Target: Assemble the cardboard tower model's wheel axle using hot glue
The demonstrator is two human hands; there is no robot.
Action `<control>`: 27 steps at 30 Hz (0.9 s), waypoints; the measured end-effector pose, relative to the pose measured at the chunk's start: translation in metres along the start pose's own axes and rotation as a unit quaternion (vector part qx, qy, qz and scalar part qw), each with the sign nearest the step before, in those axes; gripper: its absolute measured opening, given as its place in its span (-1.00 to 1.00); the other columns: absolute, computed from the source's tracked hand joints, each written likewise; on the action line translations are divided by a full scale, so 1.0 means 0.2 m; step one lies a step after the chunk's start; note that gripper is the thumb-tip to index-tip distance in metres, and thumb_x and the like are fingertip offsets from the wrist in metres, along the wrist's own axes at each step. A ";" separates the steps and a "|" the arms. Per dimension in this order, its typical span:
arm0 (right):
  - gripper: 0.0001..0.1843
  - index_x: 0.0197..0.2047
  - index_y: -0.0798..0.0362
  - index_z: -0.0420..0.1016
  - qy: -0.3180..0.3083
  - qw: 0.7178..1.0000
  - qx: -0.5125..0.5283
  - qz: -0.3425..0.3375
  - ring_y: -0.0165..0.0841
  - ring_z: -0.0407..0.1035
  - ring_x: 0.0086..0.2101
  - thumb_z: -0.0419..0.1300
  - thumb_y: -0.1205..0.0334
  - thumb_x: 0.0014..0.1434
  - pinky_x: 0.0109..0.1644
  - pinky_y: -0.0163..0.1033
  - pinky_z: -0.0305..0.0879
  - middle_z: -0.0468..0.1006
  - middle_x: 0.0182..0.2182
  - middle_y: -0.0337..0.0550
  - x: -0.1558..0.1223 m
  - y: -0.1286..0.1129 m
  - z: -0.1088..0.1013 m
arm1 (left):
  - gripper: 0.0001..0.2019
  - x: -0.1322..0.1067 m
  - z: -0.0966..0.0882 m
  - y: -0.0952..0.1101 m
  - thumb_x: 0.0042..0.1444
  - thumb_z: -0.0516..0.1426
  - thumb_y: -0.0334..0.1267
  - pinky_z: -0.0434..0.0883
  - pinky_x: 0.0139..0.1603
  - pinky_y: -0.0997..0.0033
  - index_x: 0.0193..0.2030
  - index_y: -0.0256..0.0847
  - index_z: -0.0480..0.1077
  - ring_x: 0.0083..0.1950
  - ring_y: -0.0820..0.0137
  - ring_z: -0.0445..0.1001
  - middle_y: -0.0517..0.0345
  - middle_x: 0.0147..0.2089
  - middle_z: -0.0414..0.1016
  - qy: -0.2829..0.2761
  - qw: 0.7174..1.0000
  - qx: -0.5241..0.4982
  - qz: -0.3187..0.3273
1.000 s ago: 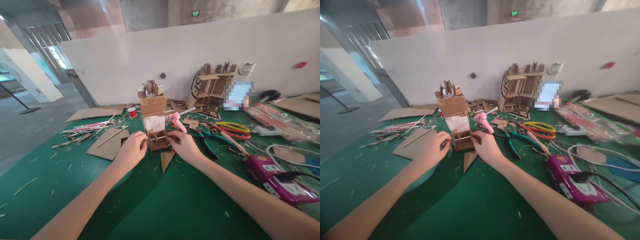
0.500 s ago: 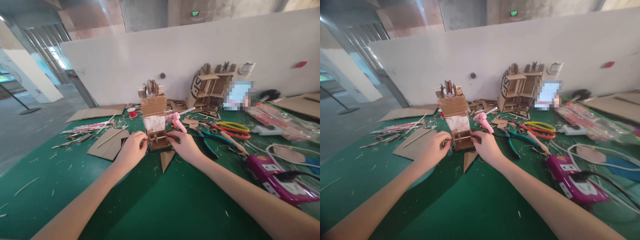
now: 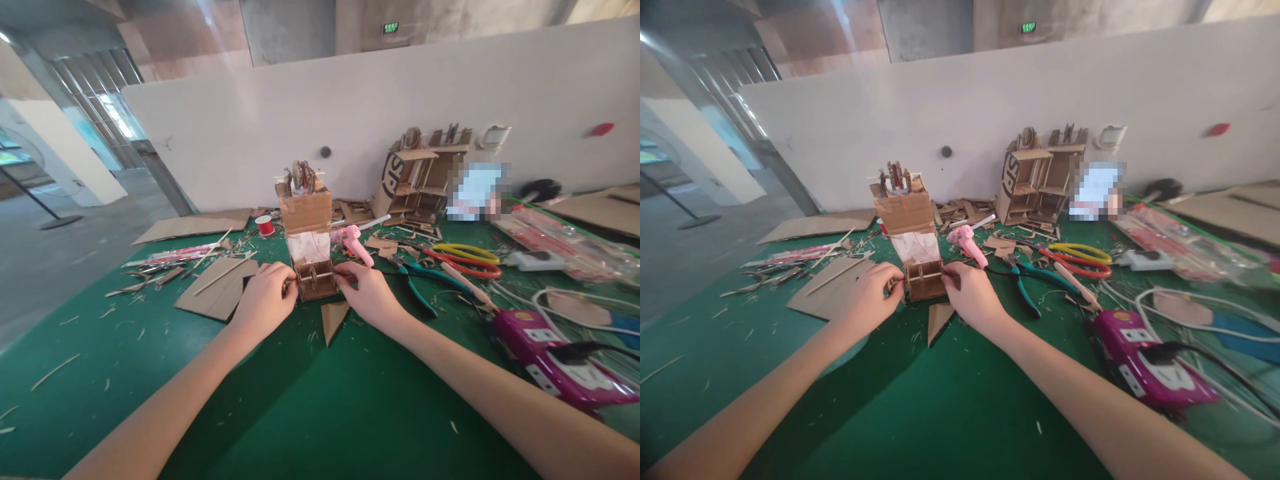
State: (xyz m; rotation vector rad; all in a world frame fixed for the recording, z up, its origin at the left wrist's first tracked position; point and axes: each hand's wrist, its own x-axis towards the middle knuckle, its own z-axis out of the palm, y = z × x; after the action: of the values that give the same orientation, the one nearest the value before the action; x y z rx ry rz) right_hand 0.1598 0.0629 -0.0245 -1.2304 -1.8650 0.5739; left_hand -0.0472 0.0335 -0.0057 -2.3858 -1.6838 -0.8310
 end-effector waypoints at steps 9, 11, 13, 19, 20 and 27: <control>-0.81 -0.20 0.09 0.58 -0.013 1.000 0.003 0.022 -0.34 0.51 -0.33 0.15 0.29 0.17 -0.21 -0.29 0.39 0.64 -0.33 -0.14 0.00 -0.02 -0.01 | -0.89 0.00 -0.01 0.01 0.14 0.00 -0.42 0.32 -0.27 0.38 -0.36 -0.19 0.30 -0.31 0.38 0.40 0.14 -0.28 0.42 -0.003 0.999 -0.026 -0.026; -0.80 -0.20 0.09 0.58 -0.015 1.000 0.007 0.022 -0.34 0.51 -0.32 0.14 0.30 0.17 -0.22 -0.29 0.39 0.65 -0.31 -0.14 0.00 -0.02 -0.01 | -0.88 0.00 0.00 0.00 0.14 0.00 -0.43 0.32 -0.27 0.40 -0.37 -0.20 0.29 -0.32 0.39 0.40 0.15 -0.29 0.41 0.005 0.998 -0.047 -0.030; -0.81 -0.21 0.10 0.58 -0.015 0.999 0.013 0.026 -0.34 0.51 -0.31 0.14 0.30 0.16 -0.22 -0.30 0.39 0.64 -0.30 -0.13 0.00 -0.03 -0.01 | -0.87 0.00 0.01 0.00 0.13 -0.01 -0.44 0.32 -0.28 0.40 -0.39 -0.20 0.29 -0.33 0.40 0.39 0.15 -0.31 0.40 0.006 0.997 -0.064 -0.034; -0.83 -0.25 0.07 0.58 -0.013 0.999 0.014 0.033 -0.35 0.51 -0.32 0.16 0.29 0.14 -0.20 -0.29 0.39 0.64 -0.33 -0.16 -0.01 -0.02 0.01 | -0.87 0.01 0.02 0.00 0.14 -0.01 -0.40 0.33 -0.31 0.39 -0.39 -0.20 0.30 -0.38 0.41 0.39 0.14 -0.33 0.40 -0.008 0.995 -0.078 -0.063; -0.83 -0.24 0.06 0.58 -0.011 0.999 0.009 0.030 -0.34 0.51 -0.32 0.17 0.28 0.14 -0.18 -0.27 0.39 0.64 -0.33 -0.16 -0.01 -0.01 0.01 | -0.87 0.01 0.02 0.00 0.15 -0.01 -0.38 0.34 -0.31 0.39 -0.39 -0.20 0.30 -0.39 0.40 0.40 0.14 -0.33 0.41 -0.016 0.995 -0.076 -0.067; -0.81 -0.23 0.00 0.59 0.013 1.000 -0.021 0.014 -0.33 0.51 -0.35 0.16 0.22 0.13 -0.23 -0.26 0.40 0.64 -0.33 -0.18 0.00 0.03 -0.01 | -0.63 0.00 -0.15 -0.02 0.17 0.05 0.01 0.40 -0.33 0.36 0.03 -0.14 0.28 -0.22 0.26 0.52 -0.02 0.00 0.47 -0.113 0.987 -0.070 -0.093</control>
State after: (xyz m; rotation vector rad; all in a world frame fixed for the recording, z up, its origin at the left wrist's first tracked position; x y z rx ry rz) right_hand 0.1651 0.0653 -0.0282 -1.2874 -1.8481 0.5340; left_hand -0.0617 0.0241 0.0183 -2.5276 -2.0221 -0.7507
